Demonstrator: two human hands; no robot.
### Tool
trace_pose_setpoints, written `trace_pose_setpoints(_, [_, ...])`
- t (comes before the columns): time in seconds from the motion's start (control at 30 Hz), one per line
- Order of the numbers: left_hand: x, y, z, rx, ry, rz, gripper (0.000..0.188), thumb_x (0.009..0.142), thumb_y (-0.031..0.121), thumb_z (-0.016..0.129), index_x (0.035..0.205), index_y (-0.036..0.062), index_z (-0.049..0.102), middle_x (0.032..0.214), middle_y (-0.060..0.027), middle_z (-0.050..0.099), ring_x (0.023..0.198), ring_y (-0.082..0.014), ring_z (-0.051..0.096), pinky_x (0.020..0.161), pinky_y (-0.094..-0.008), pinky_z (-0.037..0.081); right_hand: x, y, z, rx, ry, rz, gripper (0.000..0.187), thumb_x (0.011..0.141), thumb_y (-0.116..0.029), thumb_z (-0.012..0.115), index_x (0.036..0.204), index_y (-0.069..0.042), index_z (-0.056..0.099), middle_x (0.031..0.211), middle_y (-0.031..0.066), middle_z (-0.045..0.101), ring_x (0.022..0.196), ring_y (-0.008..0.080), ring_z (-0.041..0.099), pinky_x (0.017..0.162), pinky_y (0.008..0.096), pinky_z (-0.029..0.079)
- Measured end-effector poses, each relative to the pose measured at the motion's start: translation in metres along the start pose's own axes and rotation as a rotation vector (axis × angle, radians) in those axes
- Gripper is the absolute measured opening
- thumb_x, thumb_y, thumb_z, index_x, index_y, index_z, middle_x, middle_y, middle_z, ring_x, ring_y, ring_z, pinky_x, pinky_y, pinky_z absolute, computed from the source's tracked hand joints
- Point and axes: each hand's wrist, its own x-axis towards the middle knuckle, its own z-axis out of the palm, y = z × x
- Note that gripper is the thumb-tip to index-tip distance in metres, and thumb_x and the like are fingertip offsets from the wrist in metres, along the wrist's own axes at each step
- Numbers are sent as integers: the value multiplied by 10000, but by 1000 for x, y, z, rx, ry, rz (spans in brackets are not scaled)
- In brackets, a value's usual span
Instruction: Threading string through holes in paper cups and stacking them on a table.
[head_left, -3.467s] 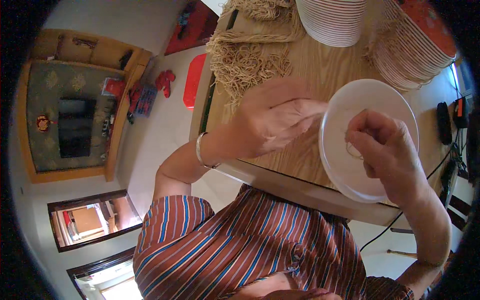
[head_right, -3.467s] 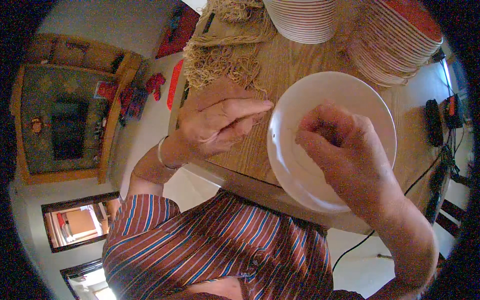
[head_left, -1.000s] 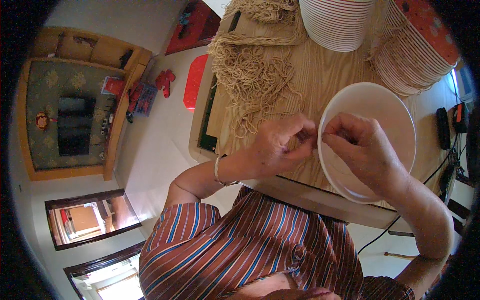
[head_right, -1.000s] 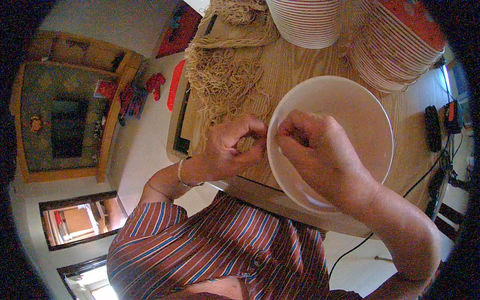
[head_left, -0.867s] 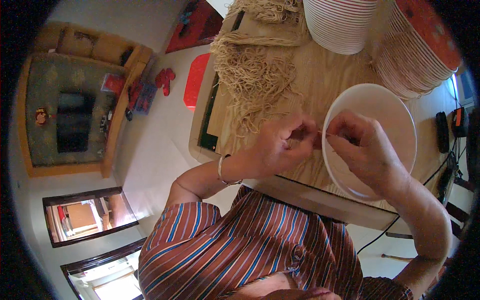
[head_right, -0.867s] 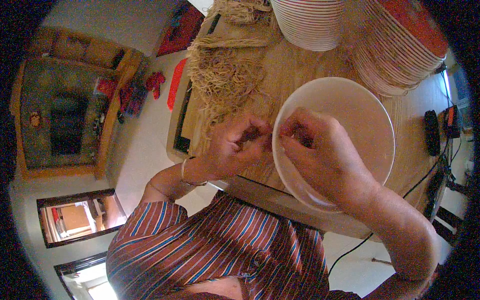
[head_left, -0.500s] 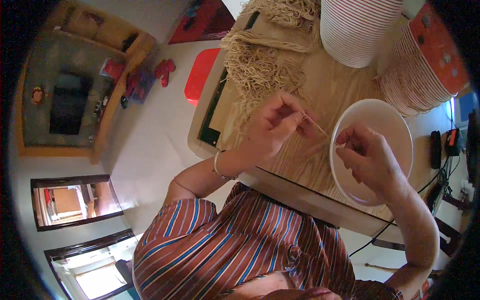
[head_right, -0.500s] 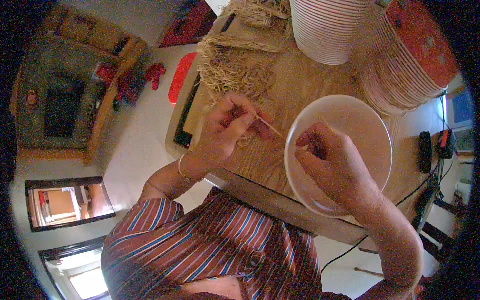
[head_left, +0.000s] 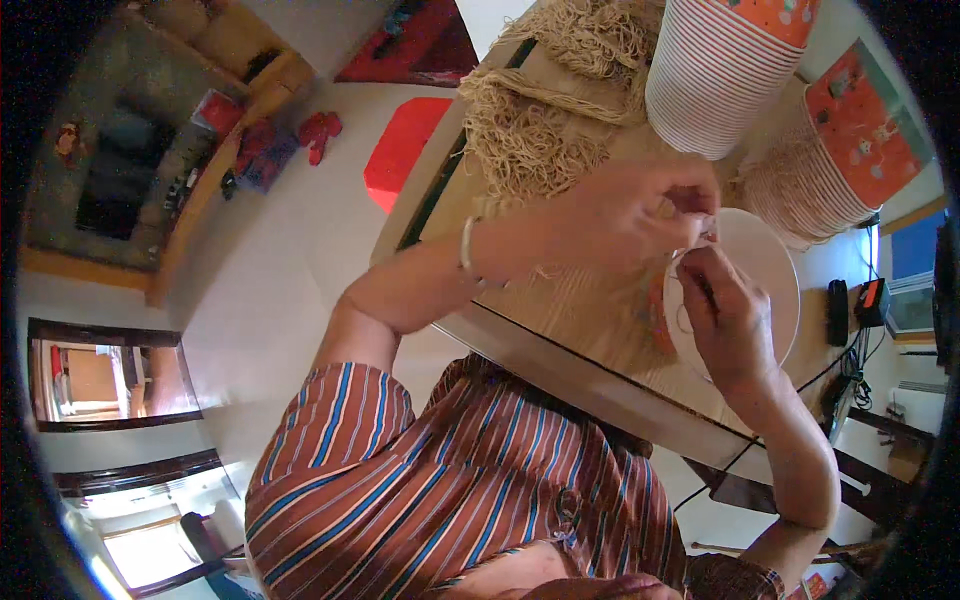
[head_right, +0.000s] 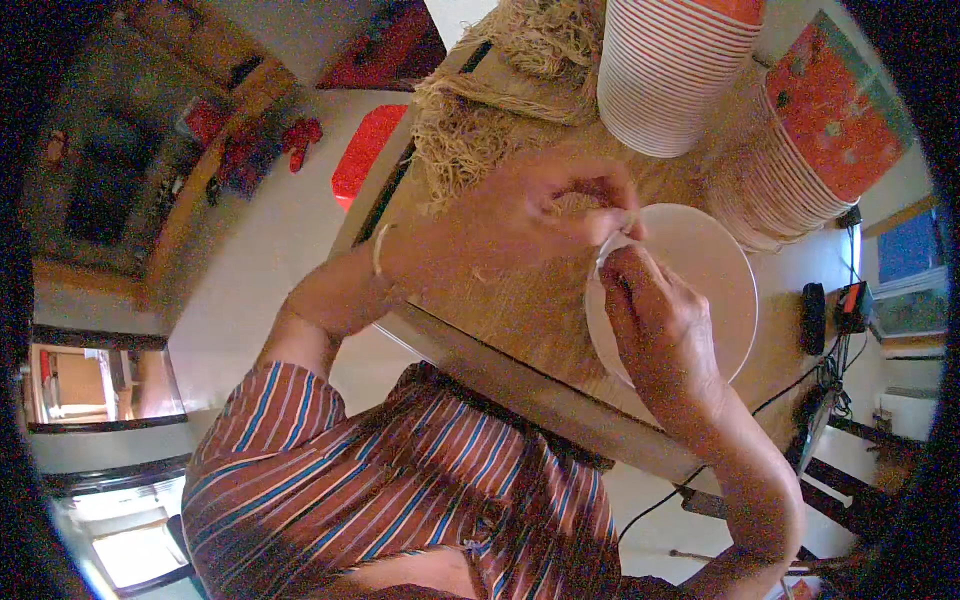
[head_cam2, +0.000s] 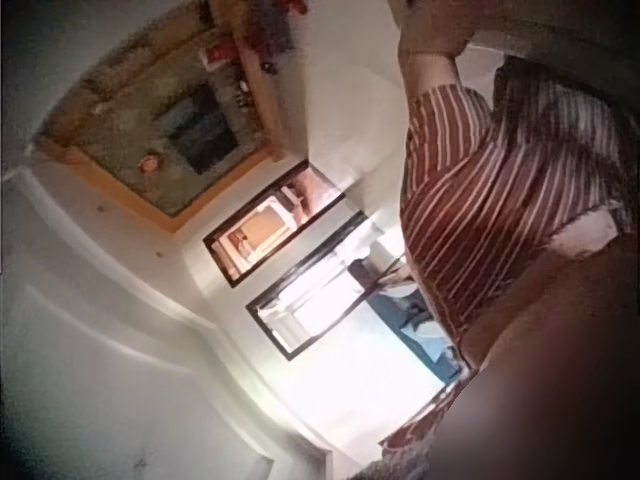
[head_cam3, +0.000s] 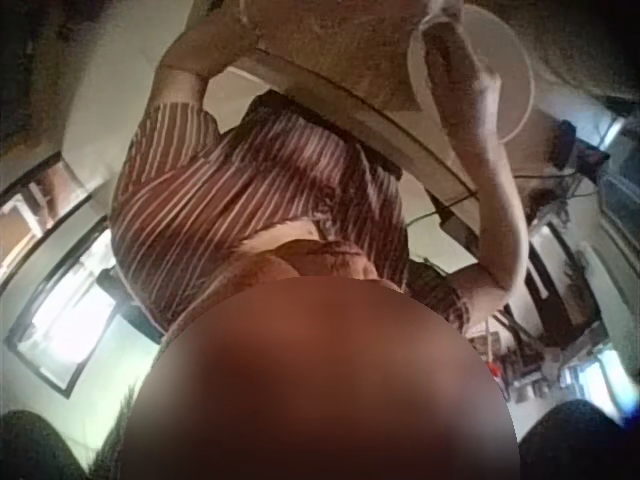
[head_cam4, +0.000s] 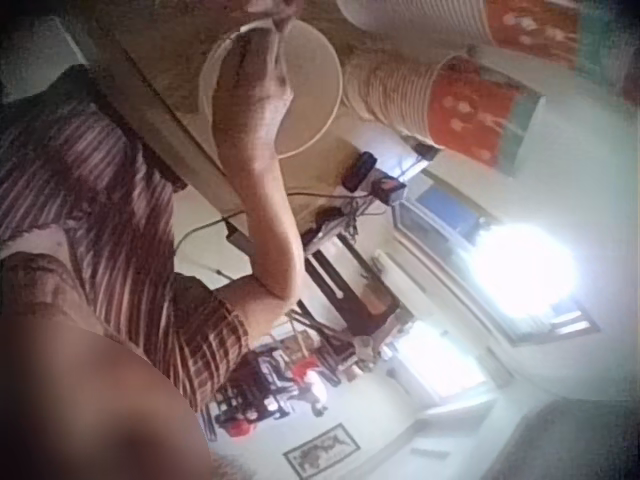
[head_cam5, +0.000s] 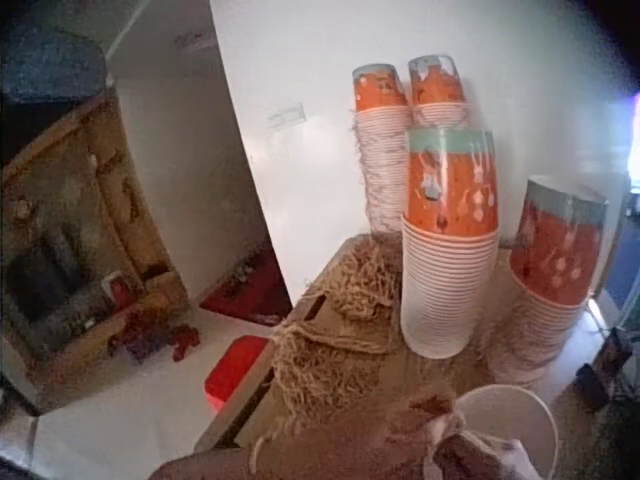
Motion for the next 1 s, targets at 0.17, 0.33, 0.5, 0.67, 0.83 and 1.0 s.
trace_pose_setpoints(0.17, [31,-18,-6,-91,-257,-118,102,864,113,581,889,15,573,824,-45,642,785,-126,609,718,-293,493,2,-1,5,-332,-38,-144,210,831,-6,534,1038,-12,499,899,159,573,796,357,609,629,431,510])
trace_pose_setpoints(0.33, [53,-30,-6,182,-430,50,148,850,160,605,897,21,584,768,-56,629,719,-127,593,660,-302,484,7,3,7,-798,-74,-206,293,783,-84,580,1065,-31,525,960,130,582,882,285,614,630,402,535])
trace_pose_setpoints(0.5, [56,-33,-6,150,-453,54,180,839,193,625,885,22,596,740,-59,625,691,-137,589,649,-312,485,8,3,12,-921,-55,-274,231,766,-130,600,976,-38,566,931,113,576,842,253,612,606,378,538])
trace_pose_setpoints(0.67, [52,-36,-8,126,-471,15,181,833,196,632,895,28,613,749,-48,639,710,-145,607,669,-314,493,13,2,9,-960,-101,-281,151,769,-152,596,870,-40,602,868,131,600,777,259,635,584,384,542])
trace_pose_setpoints(0.83, [37,-26,-5,35,-337,17,176,829,153,643,944,22,619,822,-40,646,799,-126,615,730,-290,495,25,30,-1,-487,-168,51,198,833,-165,597,735,5,612,700,152,623,588,260,637,547,383,509])
trace_pose_setpoints(1.0, [2,-28,2,174,-151,180,132,820,90,647,946,55,625,893,-62,630,863,-187,625,747,-316,503,36,37,-22,469,-386,834,304,888,-289,572,703,-50,602,560,10,502,450,94,453,386,291,353])
